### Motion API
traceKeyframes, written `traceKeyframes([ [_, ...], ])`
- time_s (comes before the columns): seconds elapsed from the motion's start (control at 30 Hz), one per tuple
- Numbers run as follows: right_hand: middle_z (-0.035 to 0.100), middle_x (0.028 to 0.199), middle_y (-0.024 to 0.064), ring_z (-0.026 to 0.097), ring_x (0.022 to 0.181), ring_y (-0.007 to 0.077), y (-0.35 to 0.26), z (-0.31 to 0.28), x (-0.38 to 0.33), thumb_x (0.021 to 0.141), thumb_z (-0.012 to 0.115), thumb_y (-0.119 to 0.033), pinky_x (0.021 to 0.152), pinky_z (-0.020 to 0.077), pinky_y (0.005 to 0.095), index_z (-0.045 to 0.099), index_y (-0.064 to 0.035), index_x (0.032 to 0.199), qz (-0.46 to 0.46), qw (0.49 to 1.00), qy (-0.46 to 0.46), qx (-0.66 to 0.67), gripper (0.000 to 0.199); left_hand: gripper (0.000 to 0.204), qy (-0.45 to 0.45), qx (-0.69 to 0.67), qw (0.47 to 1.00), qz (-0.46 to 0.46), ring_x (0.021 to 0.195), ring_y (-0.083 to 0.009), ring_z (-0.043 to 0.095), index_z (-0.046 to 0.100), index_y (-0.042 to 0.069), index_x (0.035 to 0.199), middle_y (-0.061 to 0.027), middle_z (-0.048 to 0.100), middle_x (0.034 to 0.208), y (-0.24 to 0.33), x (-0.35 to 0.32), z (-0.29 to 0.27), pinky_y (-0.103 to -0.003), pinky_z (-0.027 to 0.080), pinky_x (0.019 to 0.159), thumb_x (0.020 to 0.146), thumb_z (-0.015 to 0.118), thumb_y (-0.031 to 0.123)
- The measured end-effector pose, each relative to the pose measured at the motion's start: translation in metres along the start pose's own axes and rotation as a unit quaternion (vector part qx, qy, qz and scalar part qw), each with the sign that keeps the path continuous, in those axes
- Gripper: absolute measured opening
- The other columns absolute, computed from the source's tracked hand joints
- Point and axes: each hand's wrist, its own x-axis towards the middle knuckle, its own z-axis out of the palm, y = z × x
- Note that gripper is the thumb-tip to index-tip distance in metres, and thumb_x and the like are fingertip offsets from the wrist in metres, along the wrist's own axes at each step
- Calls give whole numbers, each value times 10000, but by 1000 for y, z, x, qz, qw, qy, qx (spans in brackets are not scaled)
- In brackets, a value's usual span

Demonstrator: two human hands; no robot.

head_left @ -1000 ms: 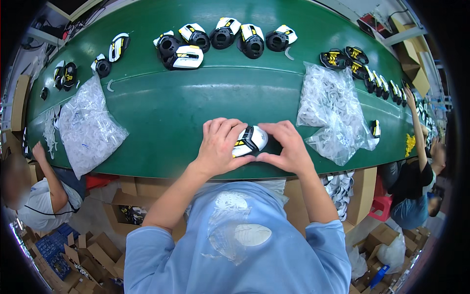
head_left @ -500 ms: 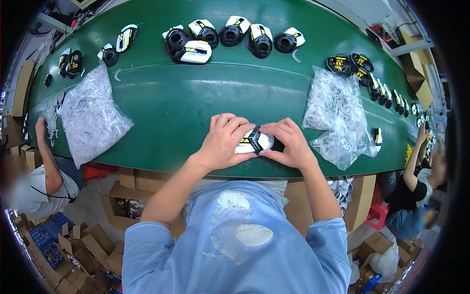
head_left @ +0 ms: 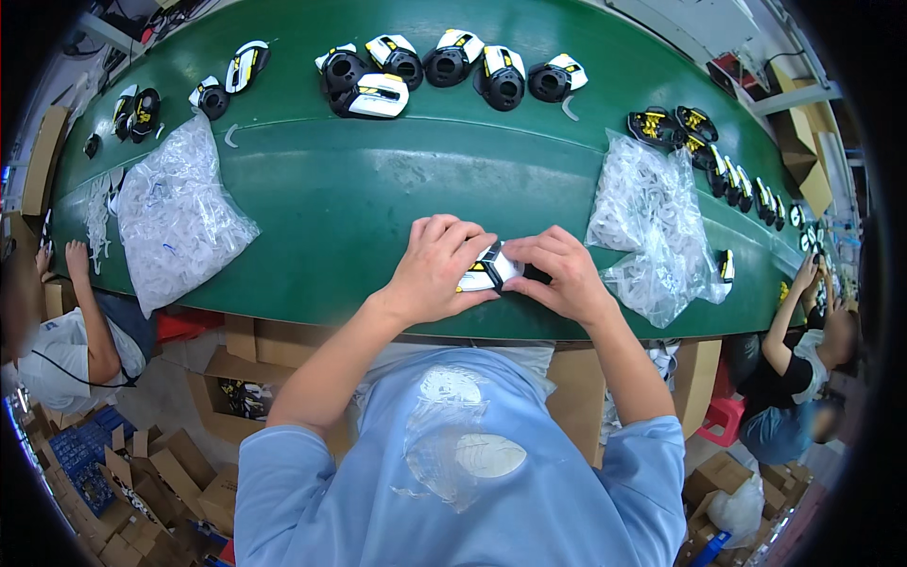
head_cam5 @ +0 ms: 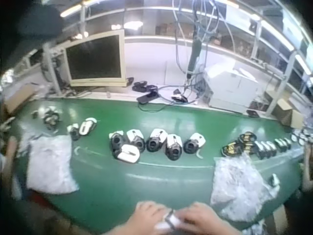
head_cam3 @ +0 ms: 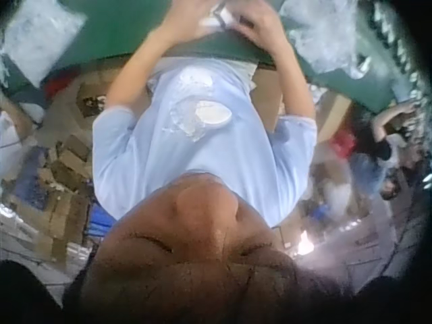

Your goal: Assemble computer mice by attaching plastic components and placing finished units on a conveyor belt.

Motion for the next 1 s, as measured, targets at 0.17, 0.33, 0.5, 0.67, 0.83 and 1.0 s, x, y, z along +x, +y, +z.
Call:
traceKeyframes([
  [0.17,797,1137,49,718,931,286,-3,-5,2,796,915,-256,857,583,413,788,-102,1142,13,1000,-21,-8,399,749,-6,19,1000,7,1229,-326,545,687,78,1334,-71,643,1294,4,2,2,-493,390,1072,722,958,415],
  [0.33,795,1112,38,756,862,262,-8,-4,5,822,909,-265,851,594,421,792,-107,1146,87,994,-53,47,380,761,-7,5,1000,7,1211,-333,555,687,64,1297,-80,639,1263,1,2,6,-501,396,1075,705,962,455],
  [0.5,791,1191,-1,764,891,227,-14,-2,0,863,883,-310,797,557,387,792,-135,1181,114,991,-68,2,374,749,-3,13,1000,14,1204,-336,557,694,56,1266,-88,639,1232,2,4,7,-502,400,1071,701,963,468],
  [0.67,791,1210,-1,751,1026,239,-13,-3,2,873,872,-321,831,545,394,787,-149,1199,57,995,-52,-62,378,742,6,9,1000,29,1199,-331,555,698,53,1267,-97,642,1221,-3,4,9,-491,402,1065,716,962,474],
  [0.83,794,1102,37,754,1018,278,-12,4,4,805,911,-366,876,556,421,796,-128,1158,35,997,-37,-53,441,717,12,0,999,47,1204,-331,551,699,63,1248,-99,620,1216,-8,1,9,-488,419,1047,721,957,476],
  [1.0,786,1066,42,708,962,294,3,13,-2,780,919,-425,860,545,420,799,-130,1140,1,999,9,-42,481,685,-3,-11,998,63,1193,-337,556,711,76,1246,-107,621,1199,-11,1,9,-482,428,1029,732,955,458],
])
